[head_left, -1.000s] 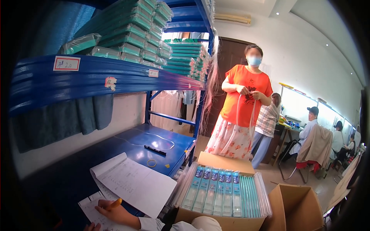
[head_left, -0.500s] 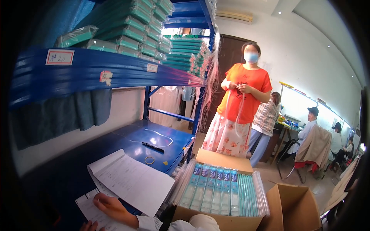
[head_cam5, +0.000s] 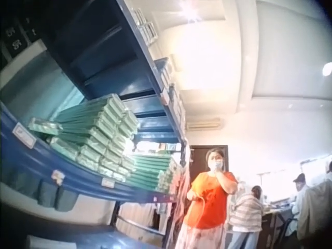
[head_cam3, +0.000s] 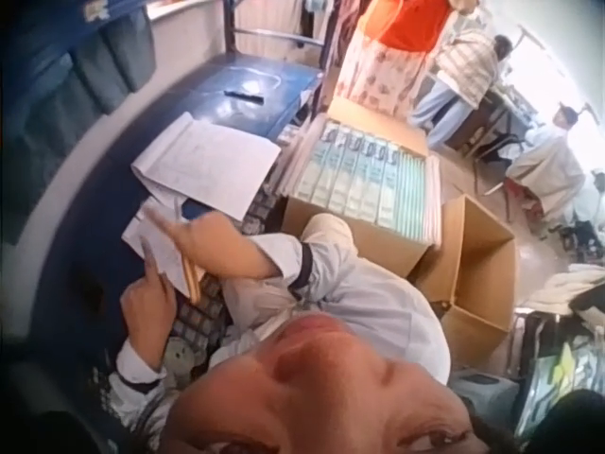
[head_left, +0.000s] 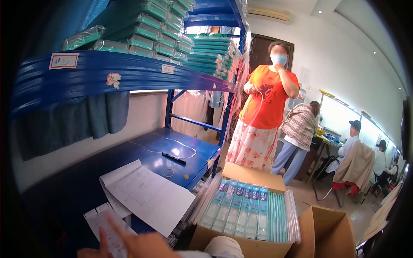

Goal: Organizing packaged items from a shelf into cardboard boxes and recording inventory on a notebook.

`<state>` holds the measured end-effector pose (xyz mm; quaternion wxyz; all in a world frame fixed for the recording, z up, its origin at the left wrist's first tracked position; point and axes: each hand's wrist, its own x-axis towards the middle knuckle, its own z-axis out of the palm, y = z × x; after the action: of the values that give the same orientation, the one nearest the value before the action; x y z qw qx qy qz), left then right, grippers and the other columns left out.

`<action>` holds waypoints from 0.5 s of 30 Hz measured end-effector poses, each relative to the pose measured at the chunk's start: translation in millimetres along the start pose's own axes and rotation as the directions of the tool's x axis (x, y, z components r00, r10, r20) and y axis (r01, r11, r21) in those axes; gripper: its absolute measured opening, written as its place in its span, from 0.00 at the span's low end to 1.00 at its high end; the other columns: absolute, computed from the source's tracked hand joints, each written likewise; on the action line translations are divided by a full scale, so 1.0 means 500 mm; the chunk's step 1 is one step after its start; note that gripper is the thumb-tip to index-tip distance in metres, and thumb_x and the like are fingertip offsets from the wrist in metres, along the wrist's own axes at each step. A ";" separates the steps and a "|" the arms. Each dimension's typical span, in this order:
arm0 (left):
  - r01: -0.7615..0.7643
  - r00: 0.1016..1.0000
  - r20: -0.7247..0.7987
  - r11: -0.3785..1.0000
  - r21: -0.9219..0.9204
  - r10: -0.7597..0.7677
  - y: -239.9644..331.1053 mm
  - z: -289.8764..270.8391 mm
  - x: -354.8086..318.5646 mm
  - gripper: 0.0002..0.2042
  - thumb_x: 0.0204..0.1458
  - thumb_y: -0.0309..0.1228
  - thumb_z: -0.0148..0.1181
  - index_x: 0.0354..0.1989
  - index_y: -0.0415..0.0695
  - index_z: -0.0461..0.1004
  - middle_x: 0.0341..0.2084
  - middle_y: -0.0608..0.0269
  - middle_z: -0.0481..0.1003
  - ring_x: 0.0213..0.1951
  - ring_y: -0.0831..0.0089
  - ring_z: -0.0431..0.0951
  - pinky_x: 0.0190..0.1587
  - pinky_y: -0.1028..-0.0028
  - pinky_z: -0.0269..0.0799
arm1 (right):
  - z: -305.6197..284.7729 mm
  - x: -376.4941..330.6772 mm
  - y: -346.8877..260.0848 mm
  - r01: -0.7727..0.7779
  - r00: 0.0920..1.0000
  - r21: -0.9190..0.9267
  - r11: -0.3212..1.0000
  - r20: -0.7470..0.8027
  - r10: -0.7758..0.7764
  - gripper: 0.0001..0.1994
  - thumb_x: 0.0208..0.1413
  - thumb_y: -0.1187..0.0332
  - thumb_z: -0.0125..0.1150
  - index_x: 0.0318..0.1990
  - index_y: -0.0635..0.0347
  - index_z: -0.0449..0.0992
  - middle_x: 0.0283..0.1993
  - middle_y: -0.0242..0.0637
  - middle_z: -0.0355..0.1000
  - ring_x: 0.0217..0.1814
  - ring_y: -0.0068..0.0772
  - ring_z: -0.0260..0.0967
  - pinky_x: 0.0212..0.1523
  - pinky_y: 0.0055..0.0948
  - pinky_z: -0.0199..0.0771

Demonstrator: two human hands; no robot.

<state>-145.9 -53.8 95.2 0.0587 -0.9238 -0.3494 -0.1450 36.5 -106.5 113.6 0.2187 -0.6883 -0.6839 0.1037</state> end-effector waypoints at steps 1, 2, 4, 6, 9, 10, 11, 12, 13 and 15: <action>-0.044 0.999 -0.006 0.999 -0.021 0.044 0.006 -0.007 0.000 0.31 0.51 0.28 0.51 0.64 0.34 0.48 0.12 0.52 0.70 0.16 0.56 0.71 0.21 0.63 0.66 | -0.026 0.006 0.014 -0.156 0.988 0.053 0.986 -0.006 0.156 0.33 0.53 0.66 0.56 0.67 0.46 0.49 0.35 0.55 0.70 0.39 0.43 0.72 0.40 0.37 0.69; -0.037 0.999 -0.001 0.999 -0.013 0.037 0.002 0.003 0.004 0.31 0.51 0.28 0.51 0.64 0.34 0.48 0.12 0.52 0.70 0.16 0.56 0.71 0.21 0.63 0.66 | 0.012 0.026 0.037 -0.148 0.989 0.061 0.987 -0.002 0.149 0.33 0.53 0.66 0.56 0.67 0.46 0.49 0.35 0.55 0.70 0.39 0.43 0.72 0.40 0.37 0.69; -0.122 0.992 0.007 0.992 -0.036 0.122 0.007 0.019 0.018 0.32 0.50 0.29 0.52 0.63 0.32 0.48 0.12 0.52 0.69 0.16 0.56 0.71 0.20 0.64 0.66 | 0.103 0.051 0.072 0.240 0.937 -0.172 0.955 -0.217 -0.275 0.35 0.51 0.72 0.49 0.68 0.49 0.42 0.26 0.41 0.74 0.22 0.42 0.72 0.22 0.39 0.72; -0.187 0.978 0.081 0.981 -0.057 0.191 0.027 0.026 0.024 0.34 0.49 0.31 0.53 0.62 0.30 0.48 0.12 0.53 0.70 0.17 0.56 0.72 0.21 0.63 0.67 | 0.093 0.058 0.064 0.409 0.911 0.114 0.905 -0.107 -0.398 0.37 0.50 0.73 0.49 0.68 0.47 0.43 0.23 0.39 0.72 0.23 0.45 0.72 0.23 0.40 0.72; -0.097 0.990 0.091 0.987 -0.126 0.109 0.008 0.039 0.009 0.32 0.48 0.32 0.55 0.61 0.31 0.52 0.17 0.51 0.71 0.22 0.55 0.72 0.26 0.63 0.68 | 0.069 0.118 0.113 0.164 0.935 0.042 0.986 -0.324 -0.142 0.23 0.55 0.69 0.49 0.60 0.43 0.60 0.24 0.41 0.73 0.23 0.44 0.72 0.24 0.35 0.70; -0.053 0.993 0.095 0.986 -0.159 0.069 -0.003 0.047 0.005 0.31 0.48 0.33 0.55 0.60 0.33 0.55 0.22 0.49 0.72 0.27 0.55 0.73 0.31 0.63 0.69 | 0.073 0.137 0.137 0.177 0.933 0.036 0.984 -0.325 -0.156 0.23 0.55 0.69 0.49 0.60 0.43 0.60 0.24 0.41 0.73 0.23 0.44 0.72 0.24 0.35 0.70; -0.047 0.993 0.101 0.980 -0.195 0.067 -0.010 0.058 0.018 0.29 0.48 0.34 0.55 0.59 0.34 0.58 0.27 0.48 0.73 0.32 0.54 0.74 0.35 0.62 0.70 | 0.073 0.150 0.173 0.186 0.928 0.154 0.970 -0.351 -0.123 0.20 0.54 0.69 0.50 0.56 0.45 0.63 0.23 0.41 0.72 0.23 0.44 0.72 0.25 0.35 0.70; -0.141 0.988 0.031 0.969 -0.205 0.150 -0.033 0.090 0.023 0.27 0.49 0.35 0.55 0.58 0.35 0.61 0.35 0.45 0.73 0.39 0.53 0.73 0.42 0.61 0.69 | 0.085 0.162 0.198 0.204 0.925 0.271 0.941 -0.367 -0.095 0.18 0.53 0.70 0.50 0.53 0.47 0.66 0.22 0.41 0.71 0.23 0.44 0.72 0.25 0.36 0.70; -0.147 0.987 0.027 0.968 -0.205 0.156 -0.054 0.117 0.023 0.27 0.49 0.35 0.55 0.58 0.35 0.61 0.35 0.45 0.73 0.39 0.53 0.73 0.42 0.61 0.69 | 0.107 0.179 0.209 0.203 0.924 0.267 0.942 -0.372 -0.094 0.18 0.53 0.70 0.50 0.53 0.47 0.66 0.22 0.41 0.71 0.23 0.44 0.72 0.25 0.36 0.70; -0.151 0.986 0.042 0.974 -0.167 0.160 -0.074 0.152 0.020 0.26 0.50 0.37 0.55 0.56 0.36 0.63 0.48 0.45 0.68 0.51 0.51 0.66 0.53 0.60 0.62 | 0.158 0.206 0.217 0.236 0.929 0.311 0.921 -0.351 -0.120 0.15 0.53 0.70 0.51 0.50 0.49 0.68 0.24 0.41 0.72 0.26 0.44 0.72 0.28 0.35 0.71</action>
<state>-146.0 -3.7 26.2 -0.0157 -0.9536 -0.2646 -0.1429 103.3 11.1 11.8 0.4551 -0.5802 -0.6697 0.0874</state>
